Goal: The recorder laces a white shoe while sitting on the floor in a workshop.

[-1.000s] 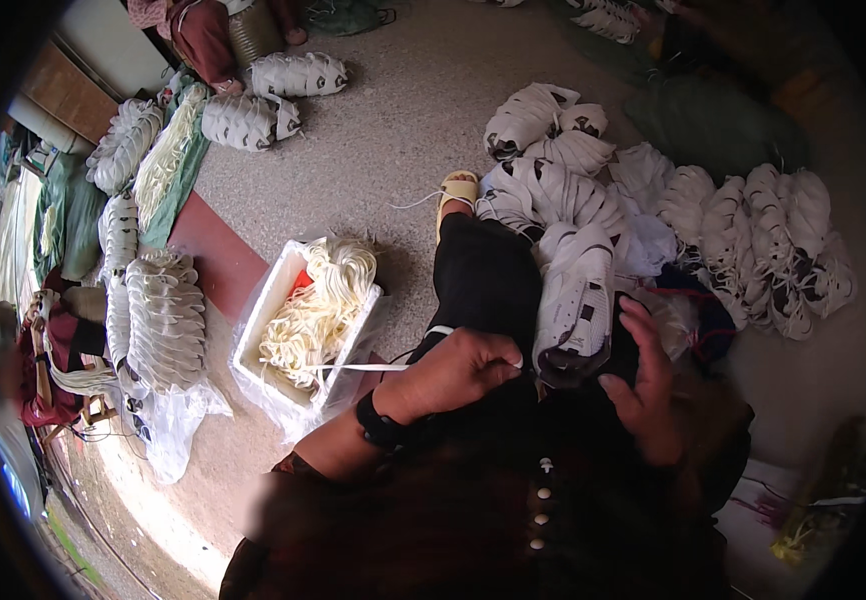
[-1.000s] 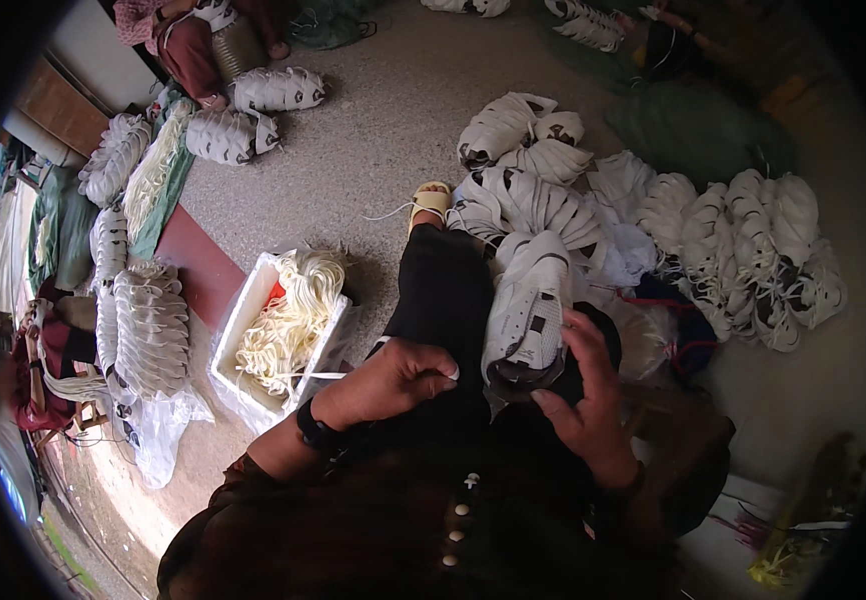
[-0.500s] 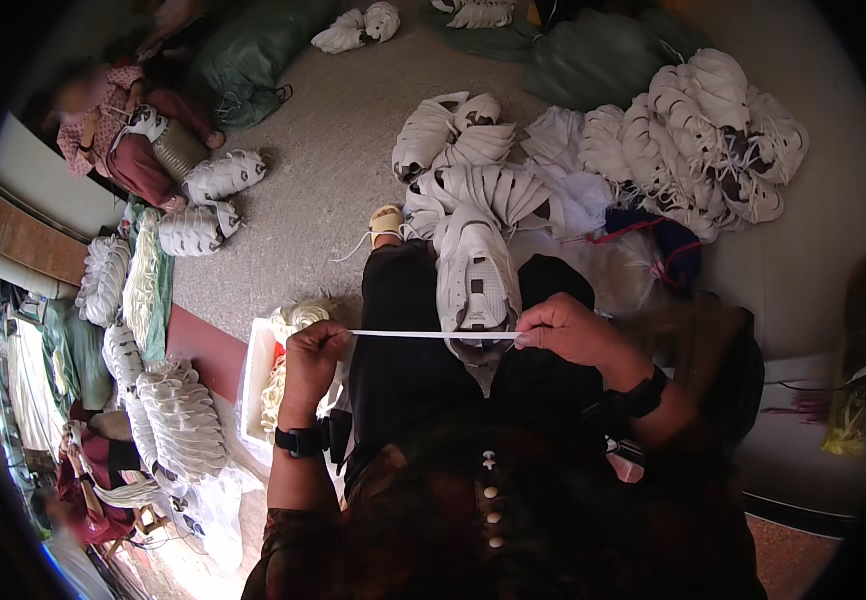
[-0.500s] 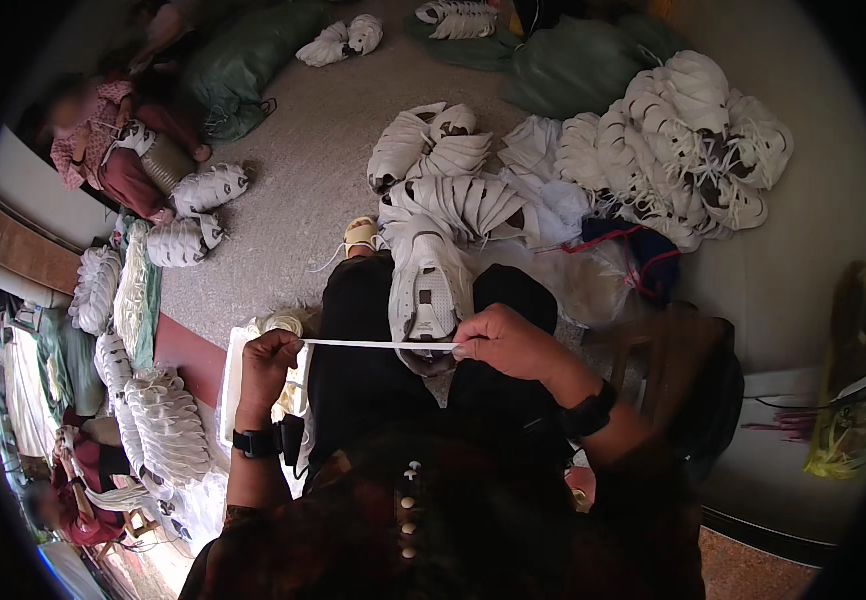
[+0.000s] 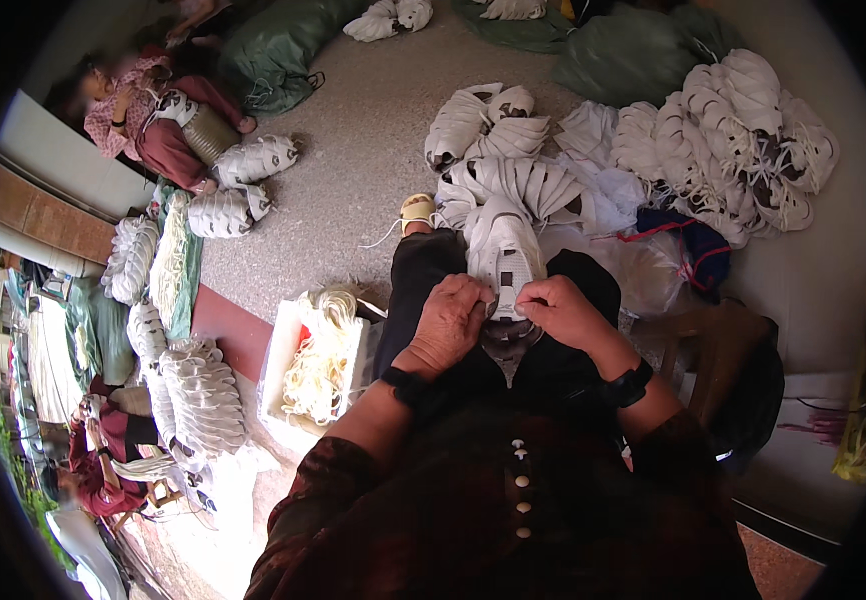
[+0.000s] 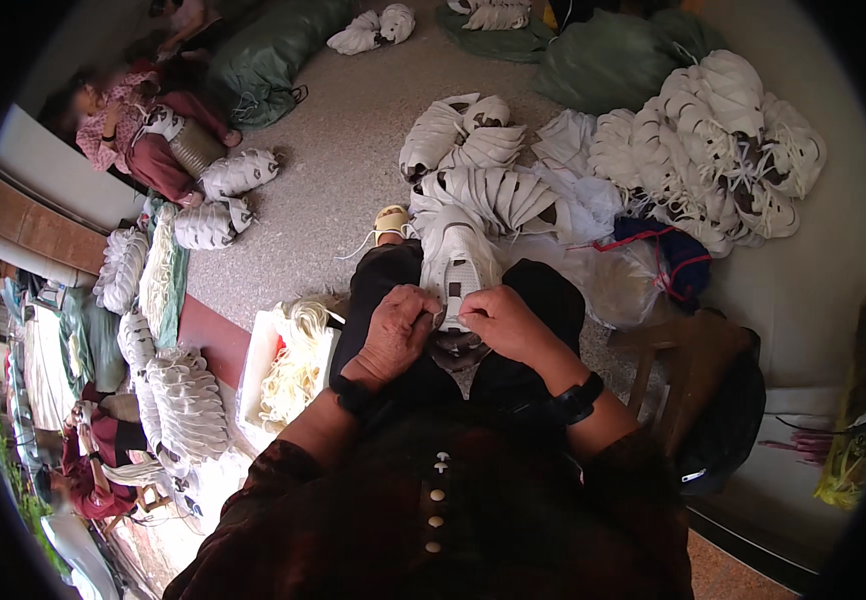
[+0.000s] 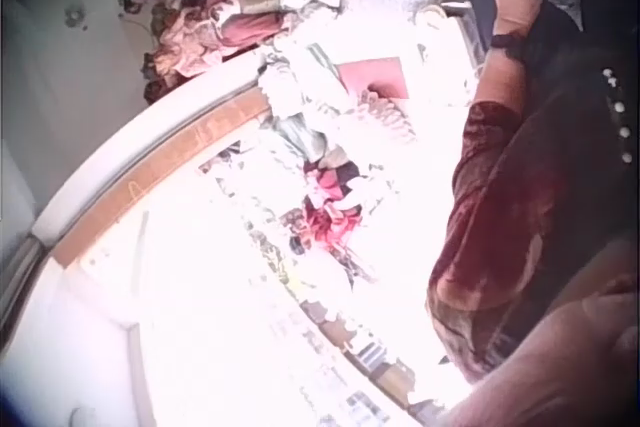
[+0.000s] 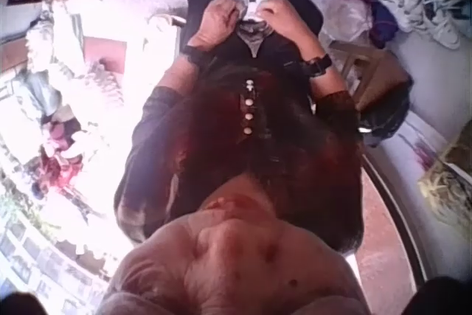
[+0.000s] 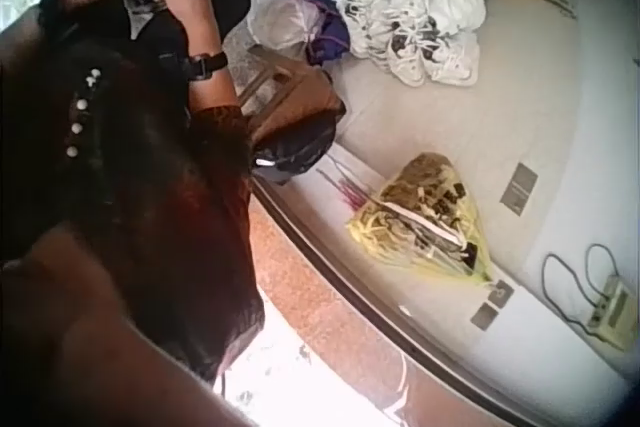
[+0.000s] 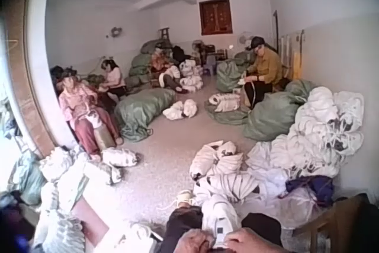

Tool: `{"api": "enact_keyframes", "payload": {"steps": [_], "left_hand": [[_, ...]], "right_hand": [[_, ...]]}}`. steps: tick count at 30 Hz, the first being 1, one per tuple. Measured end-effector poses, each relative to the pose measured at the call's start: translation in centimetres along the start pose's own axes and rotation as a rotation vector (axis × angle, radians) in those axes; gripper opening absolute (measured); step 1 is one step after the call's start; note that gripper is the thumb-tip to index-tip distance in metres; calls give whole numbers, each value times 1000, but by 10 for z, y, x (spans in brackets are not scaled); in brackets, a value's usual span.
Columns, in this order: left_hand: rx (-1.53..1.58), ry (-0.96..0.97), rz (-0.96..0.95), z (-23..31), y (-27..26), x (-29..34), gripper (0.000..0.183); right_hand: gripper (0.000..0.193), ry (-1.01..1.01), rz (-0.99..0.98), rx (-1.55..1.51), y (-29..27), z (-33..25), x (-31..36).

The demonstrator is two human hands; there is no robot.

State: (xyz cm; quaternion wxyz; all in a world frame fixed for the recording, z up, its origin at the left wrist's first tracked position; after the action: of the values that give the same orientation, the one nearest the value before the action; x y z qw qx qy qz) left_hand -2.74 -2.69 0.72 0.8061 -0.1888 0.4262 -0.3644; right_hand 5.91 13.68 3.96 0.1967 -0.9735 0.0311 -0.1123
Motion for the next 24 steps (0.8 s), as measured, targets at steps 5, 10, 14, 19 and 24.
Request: {"api": "enact_keyframes", "payload": {"steps": [5, 10, 14, 19, 24], "left_hand": [[92, -29, 61, 4, -9, 7, 22], [142, -34, 74, -3, -19, 15, 21], [215, -325, 454, -31, -46, 44, 15], [232, -977, 504, -151, -31, 195, 22], [103, -1156, 85, -164, 6, 277, 38]], "right_hand": [[8, 26, 62, -36, 4, 6, 2], [7, 10, 375, 108, -9, 12, -3], [7, 74, 541, 326, -46, 37, 1], [23, 294, 634, 344, -57, 94, 17], [28, 268, 679, 495, -47, 110, 15]]}}
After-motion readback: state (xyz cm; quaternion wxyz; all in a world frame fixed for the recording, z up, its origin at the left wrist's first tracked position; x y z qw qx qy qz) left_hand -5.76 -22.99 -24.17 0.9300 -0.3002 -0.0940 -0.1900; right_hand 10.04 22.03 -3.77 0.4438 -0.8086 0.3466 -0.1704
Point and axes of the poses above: each hand's wrist, its own x-axis away from the middle knuckle, its own y-axis out of the palm, z = x × y, the point moved 2 cm from there along -x, towards the middle knuckle, and after that the axes turned 11 degrees about y, right-handed, at the moved point
